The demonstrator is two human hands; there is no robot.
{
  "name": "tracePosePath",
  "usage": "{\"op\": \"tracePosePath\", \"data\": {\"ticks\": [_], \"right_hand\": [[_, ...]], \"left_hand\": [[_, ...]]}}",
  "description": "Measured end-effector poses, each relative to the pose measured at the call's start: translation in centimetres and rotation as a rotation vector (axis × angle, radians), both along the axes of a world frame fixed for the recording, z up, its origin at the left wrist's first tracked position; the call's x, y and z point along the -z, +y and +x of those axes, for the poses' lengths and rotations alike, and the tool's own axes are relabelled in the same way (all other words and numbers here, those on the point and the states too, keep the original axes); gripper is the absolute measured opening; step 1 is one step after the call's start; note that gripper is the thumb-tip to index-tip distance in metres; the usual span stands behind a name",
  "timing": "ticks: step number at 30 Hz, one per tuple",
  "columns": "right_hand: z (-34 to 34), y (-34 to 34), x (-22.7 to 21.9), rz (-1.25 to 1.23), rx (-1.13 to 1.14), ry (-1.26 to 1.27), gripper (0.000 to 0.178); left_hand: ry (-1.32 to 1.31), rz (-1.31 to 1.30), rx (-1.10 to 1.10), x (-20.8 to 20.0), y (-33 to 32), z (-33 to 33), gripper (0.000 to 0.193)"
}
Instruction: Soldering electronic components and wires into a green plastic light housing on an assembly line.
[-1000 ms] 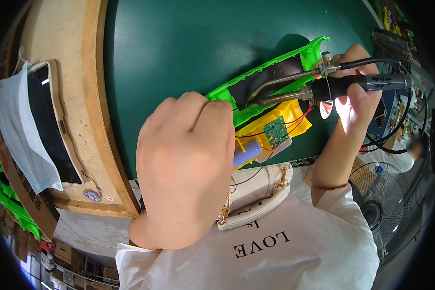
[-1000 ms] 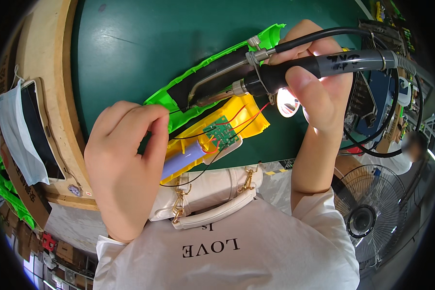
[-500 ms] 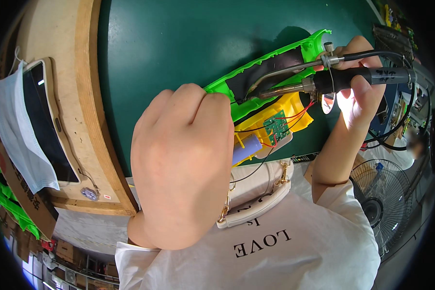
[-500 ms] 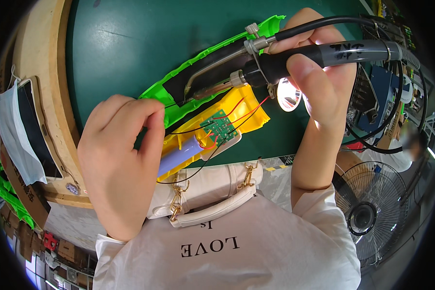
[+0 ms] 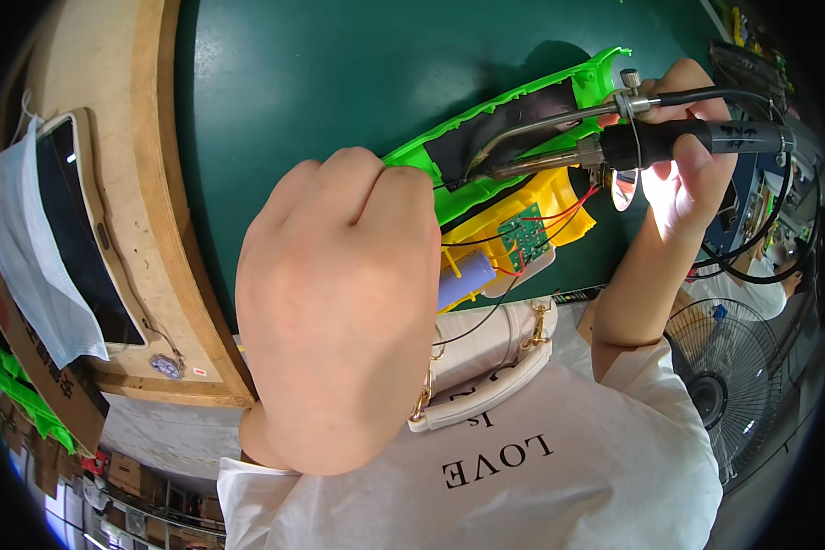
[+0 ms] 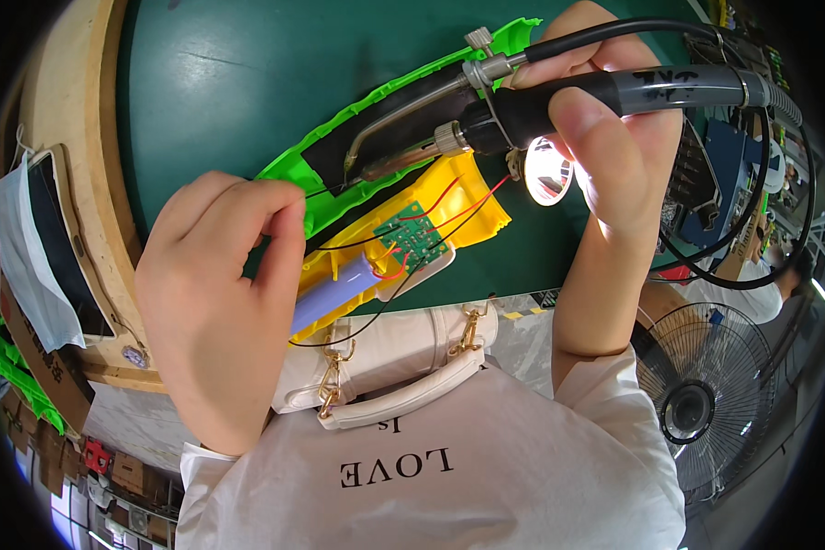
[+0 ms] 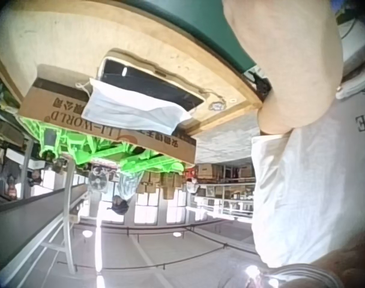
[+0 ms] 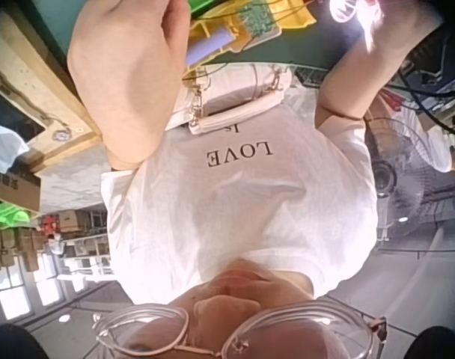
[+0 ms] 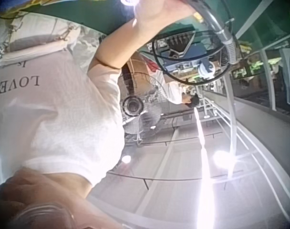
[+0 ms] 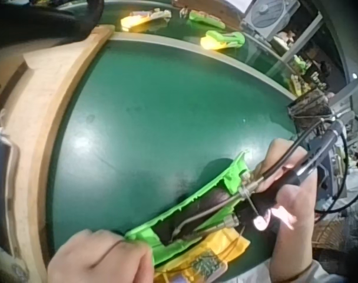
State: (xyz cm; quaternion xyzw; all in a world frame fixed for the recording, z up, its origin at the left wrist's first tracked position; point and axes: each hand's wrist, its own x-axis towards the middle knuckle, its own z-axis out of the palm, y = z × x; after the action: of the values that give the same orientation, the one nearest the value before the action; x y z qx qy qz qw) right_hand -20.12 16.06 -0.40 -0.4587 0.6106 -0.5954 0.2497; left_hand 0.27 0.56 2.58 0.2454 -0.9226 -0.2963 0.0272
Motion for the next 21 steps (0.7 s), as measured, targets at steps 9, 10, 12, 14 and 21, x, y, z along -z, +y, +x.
{"op": "tracePosePath", "data": {"ticks": [9,10,12,14,21], "right_hand": [[-0.5,0.7,-0.1,0.006,0.016,0.029,0.033],[-0.7,1.1,0.1,-0.019,0.023,-0.042,0.033],[-0.7,1.5,-0.1,0.024,0.047,-0.045,0.033],[-0.2,1.4,-0.4,0.067,0.069,-0.050,0.033],[-0.7,1.4,-0.3,0.055,0.026,-0.076,0.035]], "left_hand": [[0.039,0.029,-0.005,-0.1,0.0,-0.1,0.009],[0.042,0.031,-0.006,-0.1,0.0,-0.1,0.009],[0.044,0.033,-0.007,0.0,-0.1,-0.1,0.009],[0.044,0.023,-0.001,0.1,-0.1,0.0,0.009],[0.046,0.016,0.015,0.1,-0.2,-0.1,0.009]]}}
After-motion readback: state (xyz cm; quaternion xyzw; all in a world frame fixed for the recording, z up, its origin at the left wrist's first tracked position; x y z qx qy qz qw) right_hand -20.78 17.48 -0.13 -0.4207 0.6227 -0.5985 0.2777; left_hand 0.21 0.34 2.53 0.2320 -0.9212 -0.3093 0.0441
